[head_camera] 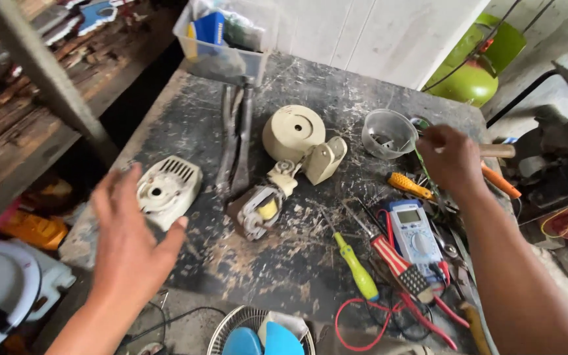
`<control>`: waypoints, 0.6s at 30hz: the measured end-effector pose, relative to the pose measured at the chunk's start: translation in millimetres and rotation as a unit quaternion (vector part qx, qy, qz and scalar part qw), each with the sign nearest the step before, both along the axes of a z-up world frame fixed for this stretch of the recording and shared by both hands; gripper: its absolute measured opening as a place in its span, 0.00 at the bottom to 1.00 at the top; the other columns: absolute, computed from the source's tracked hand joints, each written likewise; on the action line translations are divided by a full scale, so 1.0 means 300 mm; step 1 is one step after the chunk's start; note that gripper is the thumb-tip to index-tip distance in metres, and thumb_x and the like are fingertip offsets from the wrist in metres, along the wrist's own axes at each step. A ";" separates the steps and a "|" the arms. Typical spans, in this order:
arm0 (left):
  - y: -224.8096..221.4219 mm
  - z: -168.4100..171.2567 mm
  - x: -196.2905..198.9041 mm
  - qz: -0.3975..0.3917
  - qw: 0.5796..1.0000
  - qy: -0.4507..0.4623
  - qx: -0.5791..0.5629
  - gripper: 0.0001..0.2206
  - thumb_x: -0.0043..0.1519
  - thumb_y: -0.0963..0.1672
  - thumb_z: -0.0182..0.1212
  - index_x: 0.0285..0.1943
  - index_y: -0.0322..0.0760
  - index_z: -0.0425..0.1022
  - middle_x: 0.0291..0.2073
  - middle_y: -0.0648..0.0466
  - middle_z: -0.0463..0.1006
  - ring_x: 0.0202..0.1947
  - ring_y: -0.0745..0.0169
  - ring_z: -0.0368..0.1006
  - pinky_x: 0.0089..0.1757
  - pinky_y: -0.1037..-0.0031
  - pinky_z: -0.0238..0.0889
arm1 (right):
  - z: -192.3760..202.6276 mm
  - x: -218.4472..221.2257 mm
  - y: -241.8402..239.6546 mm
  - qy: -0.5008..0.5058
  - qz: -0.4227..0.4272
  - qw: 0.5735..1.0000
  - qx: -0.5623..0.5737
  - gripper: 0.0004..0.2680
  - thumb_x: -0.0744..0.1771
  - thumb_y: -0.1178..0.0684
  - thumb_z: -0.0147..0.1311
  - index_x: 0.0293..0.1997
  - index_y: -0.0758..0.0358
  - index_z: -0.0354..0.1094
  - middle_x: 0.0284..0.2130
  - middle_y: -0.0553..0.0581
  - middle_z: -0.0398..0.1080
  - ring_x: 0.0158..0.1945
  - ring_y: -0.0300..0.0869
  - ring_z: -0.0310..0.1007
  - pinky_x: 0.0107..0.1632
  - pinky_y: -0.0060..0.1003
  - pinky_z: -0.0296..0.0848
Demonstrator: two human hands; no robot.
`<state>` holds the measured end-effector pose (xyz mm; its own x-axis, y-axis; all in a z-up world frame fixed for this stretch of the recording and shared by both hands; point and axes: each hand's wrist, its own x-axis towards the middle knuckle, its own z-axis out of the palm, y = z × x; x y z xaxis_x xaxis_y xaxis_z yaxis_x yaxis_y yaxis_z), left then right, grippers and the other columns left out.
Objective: Disassembling a small electric motor core using hand tools like screwdrivers and pliers.
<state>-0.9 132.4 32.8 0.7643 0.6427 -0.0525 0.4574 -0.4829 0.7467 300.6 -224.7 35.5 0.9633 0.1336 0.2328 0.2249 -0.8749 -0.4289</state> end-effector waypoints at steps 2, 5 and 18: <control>0.008 -0.007 0.025 0.012 1.000 -0.013 0.006 0.47 0.52 0.40 0.70 0.81 0.44 0.43 0.78 0.44 0.37 0.37 0.46 0.76 0.43 0.58 0.74 | -0.011 0.112 0.010 0.025 -0.022 0.999 -0.033 0.13 0.70 0.52 0.50 0.60 0.64 0.72 0.43 0.64 0.78 0.44 0.53 0.76 0.45 0.51 0.75; 0.034 -0.048 0.067 -0.010 0.993 -0.101 0.055 0.44 0.52 0.40 0.67 0.78 0.31 0.46 0.73 0.38 0.40 0.61 0.26 0.61 0.51 0.51 0.68 | -0.046 0.251 0.017 0.109 -0.027 0.992 -0.050 0.15 0.71 0.45 0.52 0.59 0.63 0.73 0.46 0.67 0.77 0.44 0.57 0.76 0.41 0.53 0.71; 0.113 -0.132 0.115 -0.009 0.977 -0.158 0.145 0.41 0.51 0.42 0.65 0.76 0.23 0.51 0.67 0.30 0.52 0.68 0.27 0.52 0.62 0.46 0.49 | 0.030 0.175 0.144 0.129 0.019 0.990 0.060 0.10 0.69 0.62 0.50 0.54 0.64 0.75 0.57 0.64 0.70 0.41 0.50 0.63 0.36 0.45 0.68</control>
